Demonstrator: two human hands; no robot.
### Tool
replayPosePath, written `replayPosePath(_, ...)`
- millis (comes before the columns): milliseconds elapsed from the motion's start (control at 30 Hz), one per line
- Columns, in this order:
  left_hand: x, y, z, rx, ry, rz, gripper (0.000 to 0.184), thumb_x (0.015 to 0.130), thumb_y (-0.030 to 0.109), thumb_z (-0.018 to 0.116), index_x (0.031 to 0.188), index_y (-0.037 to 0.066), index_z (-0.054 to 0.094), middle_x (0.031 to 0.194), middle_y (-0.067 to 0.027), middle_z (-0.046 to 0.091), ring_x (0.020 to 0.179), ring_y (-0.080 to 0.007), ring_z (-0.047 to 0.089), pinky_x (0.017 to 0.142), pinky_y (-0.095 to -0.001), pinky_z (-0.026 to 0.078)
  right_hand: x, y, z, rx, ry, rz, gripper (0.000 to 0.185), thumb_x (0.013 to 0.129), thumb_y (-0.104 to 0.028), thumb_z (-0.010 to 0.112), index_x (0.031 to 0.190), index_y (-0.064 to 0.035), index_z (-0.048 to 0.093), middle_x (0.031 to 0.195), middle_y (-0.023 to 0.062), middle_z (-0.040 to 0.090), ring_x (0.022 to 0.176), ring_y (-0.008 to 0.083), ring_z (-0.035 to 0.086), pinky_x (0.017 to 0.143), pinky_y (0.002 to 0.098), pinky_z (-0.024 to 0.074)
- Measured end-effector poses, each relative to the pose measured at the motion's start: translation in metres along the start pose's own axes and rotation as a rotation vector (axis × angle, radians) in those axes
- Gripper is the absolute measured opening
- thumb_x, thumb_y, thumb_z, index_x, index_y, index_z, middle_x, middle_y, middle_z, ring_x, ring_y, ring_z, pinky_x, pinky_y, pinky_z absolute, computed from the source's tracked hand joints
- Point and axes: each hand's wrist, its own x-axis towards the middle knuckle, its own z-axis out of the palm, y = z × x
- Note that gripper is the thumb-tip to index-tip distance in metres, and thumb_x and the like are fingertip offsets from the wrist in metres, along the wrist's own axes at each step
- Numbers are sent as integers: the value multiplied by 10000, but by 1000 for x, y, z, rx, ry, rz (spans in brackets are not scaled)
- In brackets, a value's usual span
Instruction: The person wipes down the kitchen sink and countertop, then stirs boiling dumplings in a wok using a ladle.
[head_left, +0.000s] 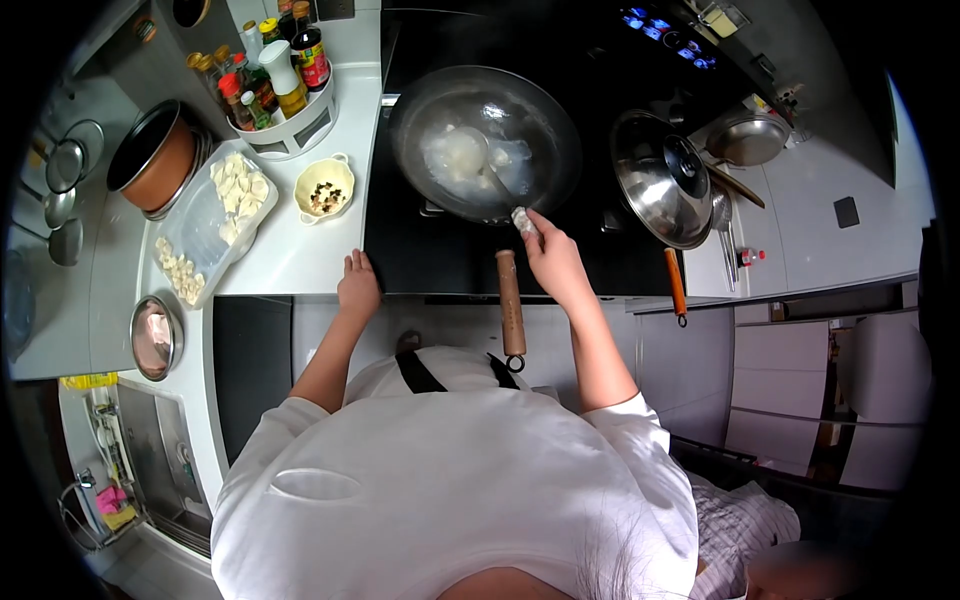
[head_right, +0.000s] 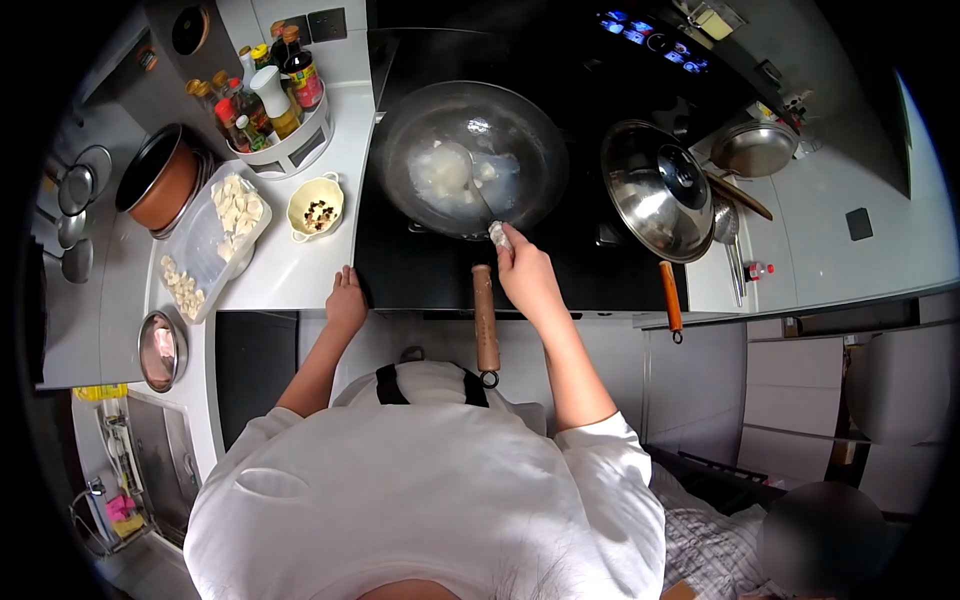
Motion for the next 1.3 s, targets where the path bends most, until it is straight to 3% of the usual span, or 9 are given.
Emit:
replayPosePath(67, -1, 1, -1, -1, -3, 0, 582, 887, 96, 482, 1423, -78, 339, 1503, -208, 353, 1373, -358, 367, 1070, -375, 416, -6, -1, -5, -47, -2, -15, 364, 905, -115, 557, 1252, -10, 586, 932, 306, 648, 876, 435, 647, 771, 467, 536)
replayPosePath(167, 2, 0, 4, 39, -10, 7, 622, 872, 82, 507, 1440, -78, 312, 1524, -203, 319, 1386, -361, 343, 1022, -362, 466, -1, 9, 3, -253, 183, -198, 394, 893, -110, 572, 1281, -41, 574, 850, 282, 643, 733, 422, 654, 687, 464, 550)
replayPosePath(267, 3, -1, 6, 51, -18, 10, 624, 873, 83, 507, 1442, -76, 308, 1527, -203, 313, 1388, -361, 340, 1021, -364, 467, 16, 1, 4, -394, 283, -200, 421, 889, -107, 577, 1308, -72, 557, 768, 233, 609, 651, 396, 645, 612, 449, 555)
replayPosePath(567, 2, -4, 7, 5, -16, 11, 611, 882, 88, 497, 1441, -74, 311, 1530, -202, 309, 1389, -368, 339, 1055, -367, 435, 69, -32, 27, -501, 238, -206, 526, 833, -11, 534, 1352, -97, 533, 974, 266, 578, 710, 385, 677, 632, 426, 573)
replayPosePath(800, -2, -4, 0, -29, -26, 16, 623, 872, 77, 499, 1439, -87, 301, 1529, -213, 302, 1392, -369, 333, 1075, -361, 411, 17, -58, 16, -447, 165, -360, 497, 848, -56, 579, 1342, -87, 538, 876, 232, 569, 626, 365, 653, 567, 420, 565)
replayPosePath(1033, -1, -3, 6, 11, -13, 10, 640, 864, 79, 512, 1447, -75, 297, 1536, -202, 294, 1396, -364, 327, 1032, -365, 454, -60, -65, -37, -461, 6, -340, 498, 844, -45, 598, 1335, -112, 552, 824, 186, 532, 589, 345, 624, 532, 425, 544)
replayPosePath(1300, 1, 1, 7, 61, -22, -16, 635, 872, 88, 504, 1456, -52, 299, 1548, -170, 288, 1403, -344, 325, 990, -352, 492, -19, -44, -29, -439, 186, -329, 427, 886, -78, 577, 1310, -135, 578, 825, 193, 541, 612, 359, 632, 549, 428, 550)
